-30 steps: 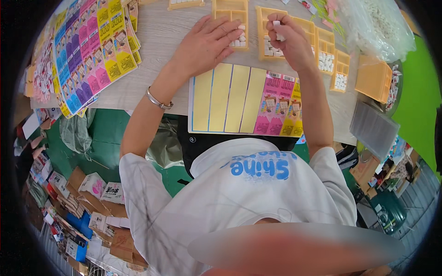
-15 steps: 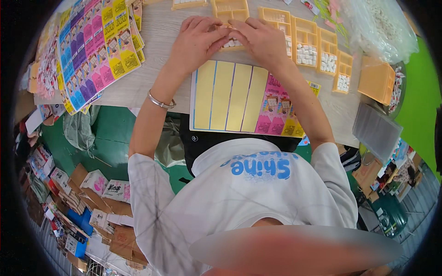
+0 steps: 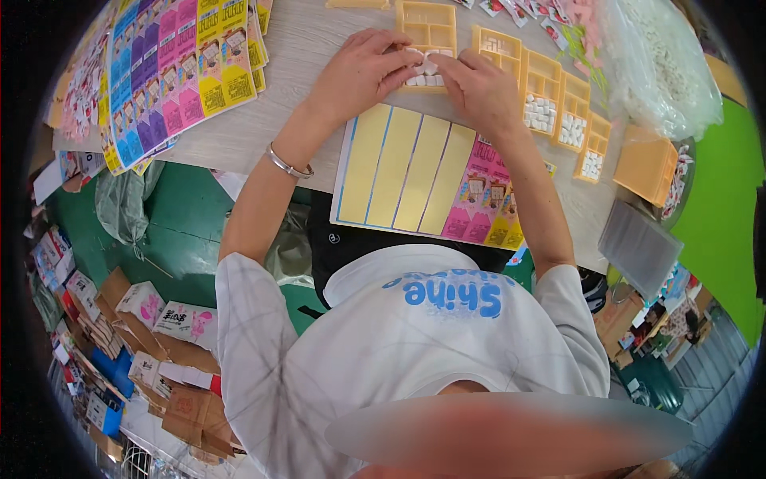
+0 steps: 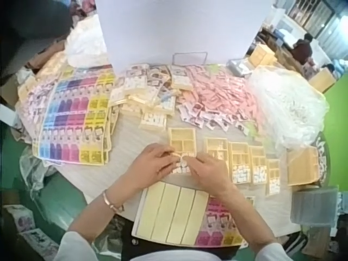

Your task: Sort small white blocks into a plastic organizer and then place them into individual product packages.

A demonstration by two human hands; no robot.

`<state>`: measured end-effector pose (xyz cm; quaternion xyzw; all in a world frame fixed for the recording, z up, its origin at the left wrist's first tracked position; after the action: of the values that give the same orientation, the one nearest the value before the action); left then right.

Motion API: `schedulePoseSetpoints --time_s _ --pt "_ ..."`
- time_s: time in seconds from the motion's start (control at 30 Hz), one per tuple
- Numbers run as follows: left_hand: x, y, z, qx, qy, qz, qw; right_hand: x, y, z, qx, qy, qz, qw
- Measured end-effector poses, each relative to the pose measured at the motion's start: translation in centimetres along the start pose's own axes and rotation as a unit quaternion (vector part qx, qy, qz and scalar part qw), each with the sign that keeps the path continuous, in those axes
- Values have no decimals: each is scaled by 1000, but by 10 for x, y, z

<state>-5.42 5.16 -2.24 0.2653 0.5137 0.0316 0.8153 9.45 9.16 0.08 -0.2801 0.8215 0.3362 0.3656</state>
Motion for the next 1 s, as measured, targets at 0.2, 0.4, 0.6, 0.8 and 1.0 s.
schedulePoseSetpoints --time_s 0.2,0.4,0.6,0.8,1.0 --pt "0 0 -3 -19 -37 7 999 -1 2 -1 9 -29 -6 1000" --pt "-3 1 4 -36 -8 -5 999 -5 -3 3 6 36 -13 999" --pt "7 0 52 -24 176 -59 982 -20 -28 54 344 532 14 773" --pt "18 -11 43 -87 142 -113 980 -16 -21 37 181 314 76 929" --pt "21 -15 39 -68 176 -125 974 -7 1 13 46 100 70 991"
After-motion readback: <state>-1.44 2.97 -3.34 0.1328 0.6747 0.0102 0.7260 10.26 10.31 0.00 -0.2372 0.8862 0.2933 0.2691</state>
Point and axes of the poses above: each hand's wrist, its own y-axis towards the middle knuckle, its own x-axis out of the palm, z = x × y, the point moved 8 cm from there along y, towards the middle knuckle, and after that the axes turned 12 degrees about y, right-handed, at the moved point
